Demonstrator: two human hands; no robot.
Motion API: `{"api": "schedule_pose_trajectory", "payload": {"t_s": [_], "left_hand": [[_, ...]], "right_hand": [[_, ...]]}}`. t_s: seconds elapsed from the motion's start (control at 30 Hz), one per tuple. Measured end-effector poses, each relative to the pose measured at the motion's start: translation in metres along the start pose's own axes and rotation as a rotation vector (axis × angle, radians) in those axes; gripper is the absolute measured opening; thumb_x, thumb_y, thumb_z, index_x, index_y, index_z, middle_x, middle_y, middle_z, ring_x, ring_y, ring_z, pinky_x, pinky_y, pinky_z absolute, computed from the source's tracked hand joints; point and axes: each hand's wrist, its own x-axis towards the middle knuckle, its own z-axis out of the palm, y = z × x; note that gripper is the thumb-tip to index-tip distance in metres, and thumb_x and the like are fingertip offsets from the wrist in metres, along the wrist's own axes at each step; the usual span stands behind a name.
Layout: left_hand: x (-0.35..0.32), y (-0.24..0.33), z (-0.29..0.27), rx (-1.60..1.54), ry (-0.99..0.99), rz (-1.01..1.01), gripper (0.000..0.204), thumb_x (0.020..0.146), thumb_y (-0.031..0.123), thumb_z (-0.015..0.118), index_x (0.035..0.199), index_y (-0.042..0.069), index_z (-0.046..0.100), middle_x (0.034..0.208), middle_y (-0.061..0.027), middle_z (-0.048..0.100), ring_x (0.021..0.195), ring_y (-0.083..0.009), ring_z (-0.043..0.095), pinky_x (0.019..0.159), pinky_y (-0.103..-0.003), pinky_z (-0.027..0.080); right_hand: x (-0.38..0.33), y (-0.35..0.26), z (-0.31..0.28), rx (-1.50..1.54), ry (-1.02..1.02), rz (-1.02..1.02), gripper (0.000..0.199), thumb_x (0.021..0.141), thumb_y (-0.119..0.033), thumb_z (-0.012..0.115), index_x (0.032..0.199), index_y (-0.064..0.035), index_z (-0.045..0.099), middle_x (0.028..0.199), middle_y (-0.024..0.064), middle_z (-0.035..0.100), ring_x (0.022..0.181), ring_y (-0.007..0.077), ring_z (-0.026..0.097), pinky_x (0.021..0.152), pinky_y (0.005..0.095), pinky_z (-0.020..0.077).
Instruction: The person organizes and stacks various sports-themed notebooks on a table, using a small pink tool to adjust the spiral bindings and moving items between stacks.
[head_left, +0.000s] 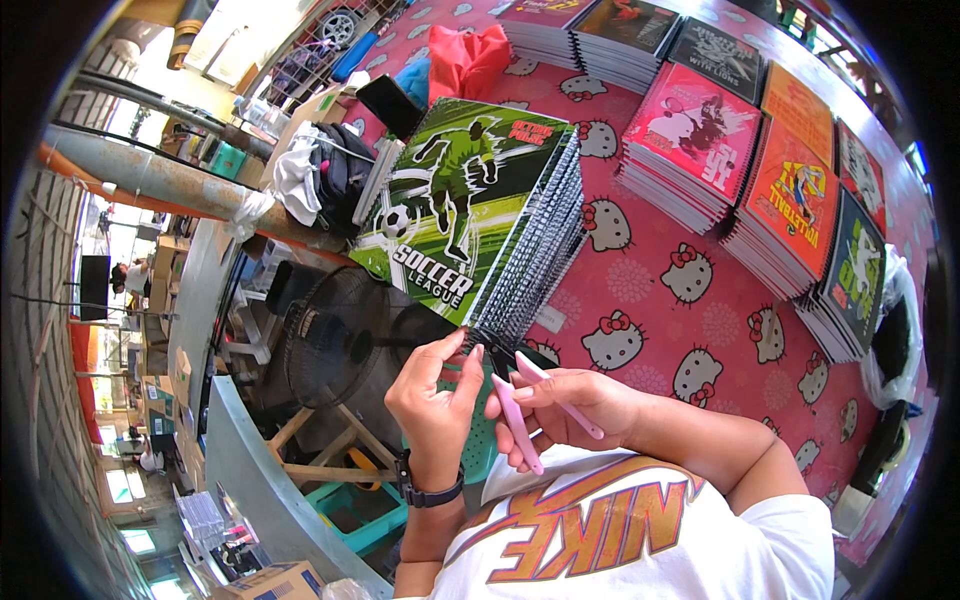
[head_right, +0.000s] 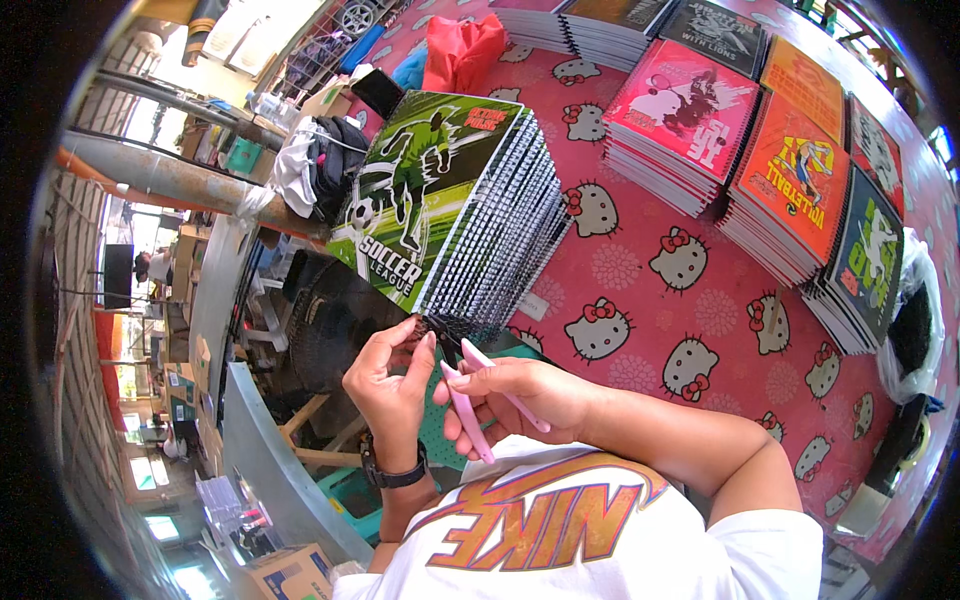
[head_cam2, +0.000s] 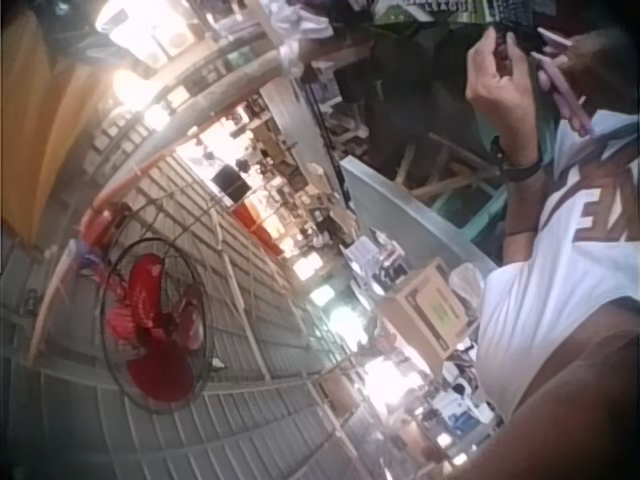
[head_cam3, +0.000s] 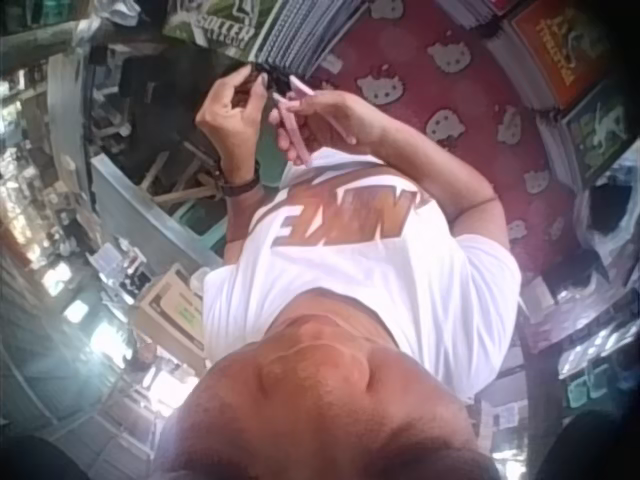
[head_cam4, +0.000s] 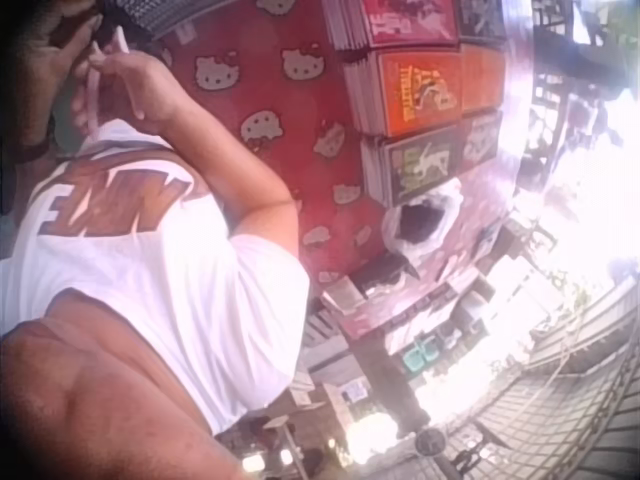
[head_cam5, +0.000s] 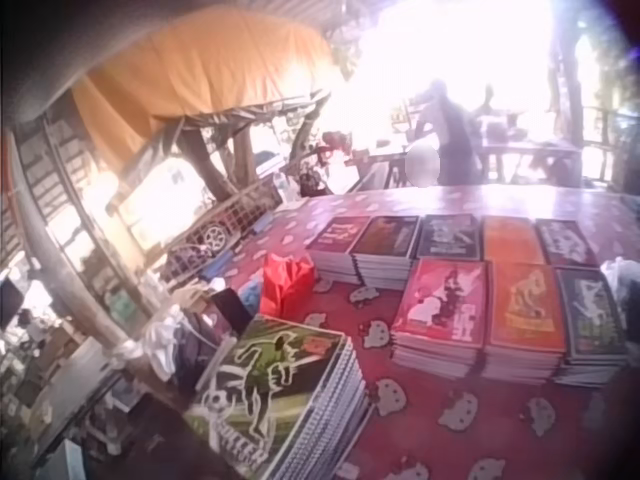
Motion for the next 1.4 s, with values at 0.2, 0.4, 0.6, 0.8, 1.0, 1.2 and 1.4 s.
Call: {"api": "schedule_pose_trajectory", "payload": {"t_s": [0.2, 0.4, 0.6, 0.8, 1.0, 1.2, 1.4], "left_hand": [[0.0, 0.0, 0.001, -0.007, 0.002, 0.001, 0.021, 0.069, -0.001, 0.07, 0.09, -0.002, 0.065, 0.076, -0.0106, 0.063, 0.06, -0.0147, 0.061, 0.053, -0.025, 0.049], [0.001, 0.003, -0.001, 0.012, -0.03, 0.003, 0.017, 0.074, -0.002, 0.068, 0.09, -0.005, 0.064, 0.078, -0.0092, 0.065, 0.066, -0.0111, 0.061, 0.058, -0.023, 0.05], [0.0, 0.0, 0.0, 0.015, 0.0, 0.023, 0.021, 0.069, -0.002, 0.07, 0.09, -0.002, 0.065, 0.075, -0.0107, 0.063, 0.059, -0.0146, 0.061, 0.052, -0.024, 0.049], [-0.001, 0.0, 0.001, -0.017, 0.0, -0.006, 0.018, 0.071, 0.0, 0.07, 0.088, -0.003, 0.064, 0.075, -0.0101, 0.064, 0.06, -0.0134, 0.061, 0.053, -0.023, 0.049], [-0.001, 0.0, 0.0, -0.058, -0.043, -0.1, 0.016, 0.074, 0.005, 0.068, 0.087, -0.004, 0.064, 0.075, -0.0098, 0.064, 0.06, -0.0131, 0.061, 0.052, -0.024, 0.048], [0.001, 0.0, -0.001, 0.026, -0.071, -0.084, 0.018, 0.075, 0.008, 0.068, 0.087, -0.004, 0.063, 0.074, -0.0089, 0.063, 0.059, -0.0128, 0.059, 0.05, -0.024, 0.045], [-0.003, -0.008, 0.001, -0.117, -0.057, -0.173, 0.017, 0.075, 0.008, 0.068, 0.087, -0.004, 0.063, 0.079, -0.0089, 0.064, 0.062, -0.0121, 0.059, 0.051, -0.023, 0.047]], "right_hand": [[0.002, 0.002, -0.01, -0.002, -0.03, -0.017, 0.028, 0.091, -0.028, 0.049, 0.103, -0.0034, 0.051, 0.084, 0.0094, 0.059, 0.075, 0.0201, 0.061, 0.069, 0.0322, 0.0486], [0.002, 0.003, -0.002, -0.083, 0.104, -0.026, 0.027, 0.09, -0.027, 0.05, 0.101, -0.0022, 0.052, 0.082, 0.009, 0.058, 0.07, 0.0186, 0.06, 0.065, 0.0311, 0.0491], [0.001, 0.003, -0.007, -0.062, 0.09, -0.054, 0.025, 0.09, -0.025, 0.052, 0.095, -0.0005, 0.054, 0.073, 0.0104, 0.058, 0.061, 0.0198, 0.06, 0.055, 0.0311, 0.0484], [-0.001, 0.005, -0.005, -0.046, 0.02, -0.029, 0.028, 0.091, -0.026, 0.05, 0.103, -0.0013, 0.052, 0.085, 0.0113, 0.06, 0.074, 0.0191, 0.061, 0.067, 0.0321, 0.0492], [0.003, 0.007, -0.018, 0.052, -0.076, 0.007, 0.033, 0.092, -0.031, 0.045, 0.11, -0.0036, 0.05, 0.098, 0.0133, 0.06, 0.088, 0.0229, 0.06, 0.079, 0.0359, 0.0463], [0.001, 0.002, -0.019, 0.048, -0.114, 0.072, 0.032, 0.09, -0.03, 0.048, 0.109, -0.0037, 0.051, 0.099, 0.0127, 0.059, 0.091, 0.0219, 0.059, 0.079, 0.0364, 0.0461], [-0.019, -0.009, -0.033, -1.851, 0.739, -0.68, 0.041, 0.065, -0.021, 0.07, 0.101, -0.0082, 0.056, 0.088, 0.0108, 0.052, 0.082, 0.0266, 0.05, 0.073, 0.0381, 0.0412]]}}
